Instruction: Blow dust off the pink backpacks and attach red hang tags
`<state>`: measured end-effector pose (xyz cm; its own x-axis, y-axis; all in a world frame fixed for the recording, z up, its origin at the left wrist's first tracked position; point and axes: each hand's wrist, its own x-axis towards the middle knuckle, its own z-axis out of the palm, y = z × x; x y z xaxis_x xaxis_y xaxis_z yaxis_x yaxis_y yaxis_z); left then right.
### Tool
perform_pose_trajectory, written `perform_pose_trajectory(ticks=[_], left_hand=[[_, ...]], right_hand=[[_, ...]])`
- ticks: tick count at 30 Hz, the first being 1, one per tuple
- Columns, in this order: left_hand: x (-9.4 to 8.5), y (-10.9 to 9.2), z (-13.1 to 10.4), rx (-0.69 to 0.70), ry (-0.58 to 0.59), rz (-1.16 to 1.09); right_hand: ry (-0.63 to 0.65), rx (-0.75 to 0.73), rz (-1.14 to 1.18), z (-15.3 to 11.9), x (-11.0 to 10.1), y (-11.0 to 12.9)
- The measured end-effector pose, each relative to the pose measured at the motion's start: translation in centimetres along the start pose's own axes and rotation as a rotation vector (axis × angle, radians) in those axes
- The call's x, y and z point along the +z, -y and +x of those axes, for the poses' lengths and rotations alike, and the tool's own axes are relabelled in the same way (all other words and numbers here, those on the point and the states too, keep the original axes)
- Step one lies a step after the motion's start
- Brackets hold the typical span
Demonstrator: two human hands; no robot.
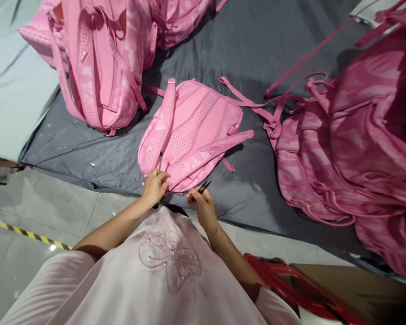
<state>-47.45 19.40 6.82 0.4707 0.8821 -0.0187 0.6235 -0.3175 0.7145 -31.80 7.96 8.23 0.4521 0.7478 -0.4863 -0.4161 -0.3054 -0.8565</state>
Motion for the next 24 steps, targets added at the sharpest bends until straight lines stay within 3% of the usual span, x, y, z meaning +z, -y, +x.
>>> perform_pose_trajectory(ticks=[3,6,13,17,20,24], left_hand=[[-0.1,1.0,1.3,-0.001,0.049,-0.039],[-0.4,1.5,2.6,0.015,0.115,-0.061],[-2.3,1.1,4.3,0.162,0.265,-0.111],[-3.3,0.9,5.4,0.166,0.412,-0.134],[-3.2,1.0,6.1,0.154,0.459,-0.112],[-3.0,1.2,6.6,0.174,0.503,-0.117]], right_hand=[[-0.145,-0.005,-0.037,-0.1,2.1,-1.0],[-0.207,0.004,-0.019,-0.1,3.7,-1.6],[-0.351,-0.166,0.028,-0.8,6.4,-2.7],[-0.420,-0.129,-0.018,-1.6,7.4,-2.8],[-0.453,-0.147,-0.223,-2.2,7.5,-2.8],[-0.530,-0.242,-0.714,-2.6,7.1,-2.9]])
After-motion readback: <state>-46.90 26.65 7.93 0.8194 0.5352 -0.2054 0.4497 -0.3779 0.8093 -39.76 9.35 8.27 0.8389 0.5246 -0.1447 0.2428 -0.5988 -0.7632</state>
